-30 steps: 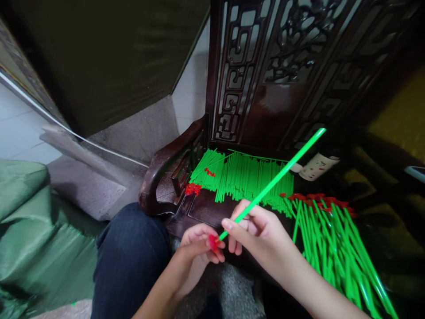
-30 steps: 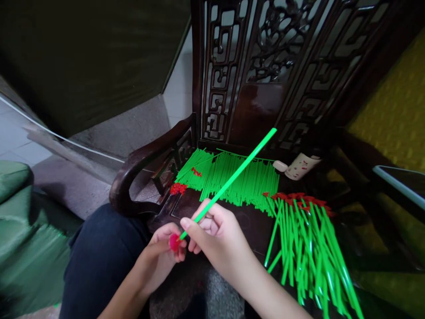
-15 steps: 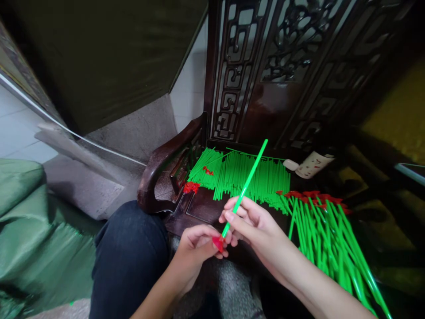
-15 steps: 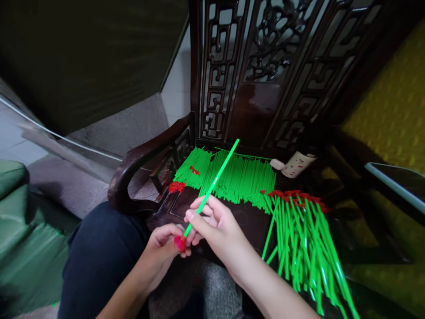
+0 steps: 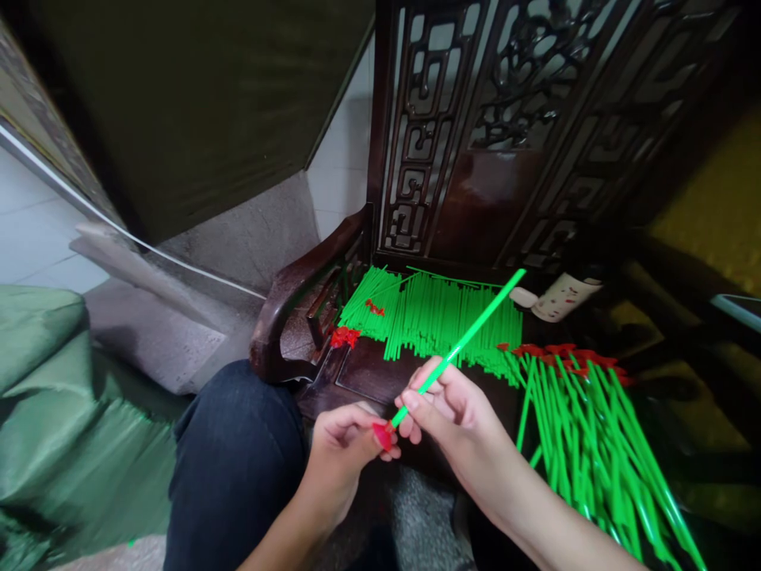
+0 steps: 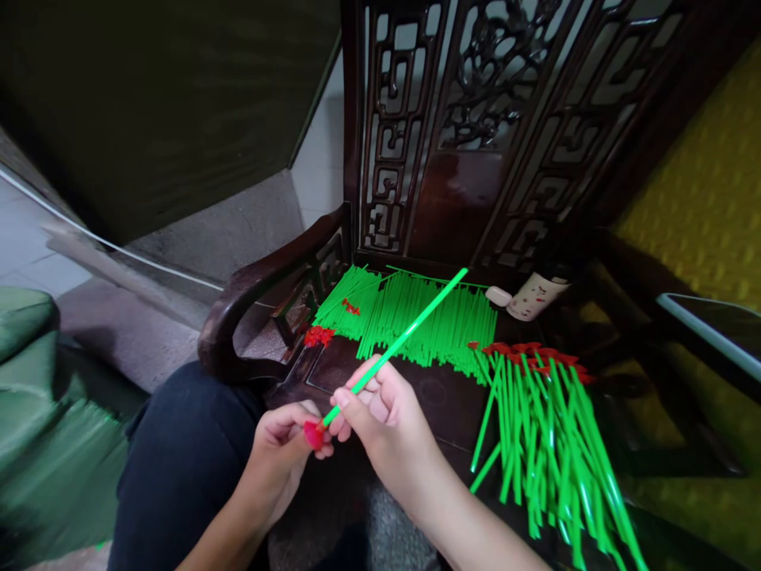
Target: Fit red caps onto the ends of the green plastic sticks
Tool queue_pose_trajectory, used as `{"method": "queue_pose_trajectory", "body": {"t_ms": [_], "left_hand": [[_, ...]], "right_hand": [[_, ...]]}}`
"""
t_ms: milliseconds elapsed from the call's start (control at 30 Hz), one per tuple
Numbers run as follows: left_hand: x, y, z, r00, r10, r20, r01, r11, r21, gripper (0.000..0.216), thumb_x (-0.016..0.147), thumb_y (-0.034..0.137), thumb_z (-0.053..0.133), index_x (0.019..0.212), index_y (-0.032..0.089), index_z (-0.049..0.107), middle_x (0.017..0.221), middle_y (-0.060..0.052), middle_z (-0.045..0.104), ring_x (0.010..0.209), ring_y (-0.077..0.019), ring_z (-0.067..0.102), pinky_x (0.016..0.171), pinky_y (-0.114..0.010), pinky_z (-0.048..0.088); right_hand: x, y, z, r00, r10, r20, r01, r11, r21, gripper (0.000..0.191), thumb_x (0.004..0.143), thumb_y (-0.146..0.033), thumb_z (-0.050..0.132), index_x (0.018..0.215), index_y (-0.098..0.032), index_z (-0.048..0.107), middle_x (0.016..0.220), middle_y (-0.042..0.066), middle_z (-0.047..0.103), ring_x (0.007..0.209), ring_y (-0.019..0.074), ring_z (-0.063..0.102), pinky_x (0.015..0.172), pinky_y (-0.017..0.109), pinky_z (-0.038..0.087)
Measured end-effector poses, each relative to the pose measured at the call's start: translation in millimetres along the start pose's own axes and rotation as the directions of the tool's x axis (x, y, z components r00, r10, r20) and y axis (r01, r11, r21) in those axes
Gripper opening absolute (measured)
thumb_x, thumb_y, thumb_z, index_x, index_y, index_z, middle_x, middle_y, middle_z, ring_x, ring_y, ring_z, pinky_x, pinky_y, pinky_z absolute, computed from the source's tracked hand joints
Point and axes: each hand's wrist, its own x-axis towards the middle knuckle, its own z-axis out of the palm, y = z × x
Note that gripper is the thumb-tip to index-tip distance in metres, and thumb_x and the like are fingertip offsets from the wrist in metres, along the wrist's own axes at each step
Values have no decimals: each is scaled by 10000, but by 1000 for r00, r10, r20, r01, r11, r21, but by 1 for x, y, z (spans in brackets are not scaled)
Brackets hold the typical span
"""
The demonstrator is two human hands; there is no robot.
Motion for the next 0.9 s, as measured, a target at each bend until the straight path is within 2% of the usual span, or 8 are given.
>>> {"method": "queue_pose_trajectory", "body": {"t_ms": [167, 333, 467, 567, 767, 833, 900], "left_hand": [[-3, -2, -1, 999, 44, 2, -44, 998, 51, 36, 707, 153, 732, 679, 174, 726, 620, -1, 657, 550, -83, 601, 529, -183, 463], [-5, -6, 0, 999, 32, -33, -30, 998, 57, 30, 708, 148, 731, 689, 172, 729, 612, 3, 652, 550, -79, 601, 532, -176, 462], [-5, -7, 0, 998, 40, -53, -37, 998, 47, 35, 720, 171, 726, 685, 173, 726, 619, 4, 658, 560, -71, 598, 549, -168, 460], [-5, -7, 0, 998, 35, -57, -34, 999, 30, 36, 718, 180, 729, 683, 173, 725, 622, 5, 663, 556, -69, 597, 548, -167, 458], [-4, -10, 2, 996, 3, -89, -2, 1000, 18, 50, 709, 176, 736, 667, 153, 722, 600, -2, 653, 554, -72, 589, 553, -170, 451], [-3, -11, 3, 995, -53, -82, 50, 998, -45, 55, 707, 191, 740, 673, 155, 716, 611, -3, 656, 553, -69, 583, 547, -167, 443], [-3, -11, 3, 994, -102, -42, 96, 988, -121, 73, 717, 220, 734, 681, 165, 704, 633, 2, 656, 564, -67, 578, 545, -164, 434]], "right_hand": [[-3, -1, -1, 998, -51, 31, 52, 997, -49, 233, 791, -312, 670, 749, -190, 476, 623, -40, 568, 544, 86, 558, 522, 206, 461], [-5, 2, -4, 985, -135, 109, 149, 980, -133, 166, 856, -276, 589, 788, -204, 456, 687, -33, 544, 567, 91, 557, 528, 225, 473], [-6, 9, -5, 949, -280, 142, 310, 906, -287, 121, 887, -239, 534, 803, -213, 451, 717, -9, 544, 581, 118, 549, 530, 268, 472], [-6, 11, -6, 927, -338, 165, 375, 852, -366, 109, 896, -217, 511, 803, -218, 454, 726, 1, 537, 604, 135, 549, 541, 283, 472], [-7, 9, -6, 923, -343, 177, 385, 793, -472, 111, 881, -225, 524, 780, -211, 478, 721, 16, 552, 607, 150, 571, 539, 294, 481], [-6, 6, -3, 948, -300, 110, 318, 852, -416, 119, 865, -255, 555, 785, -211, 479, 698, 11, 572, 582, 147, 587, 526, 289, 495], [-3, 2, 1, 982, -184, 38, 187, 944, -272, 166, 838, -296, 599, 787, -213, 465, 639, -12, 588, 531, 138, 597, 501, 278, 512]]}}
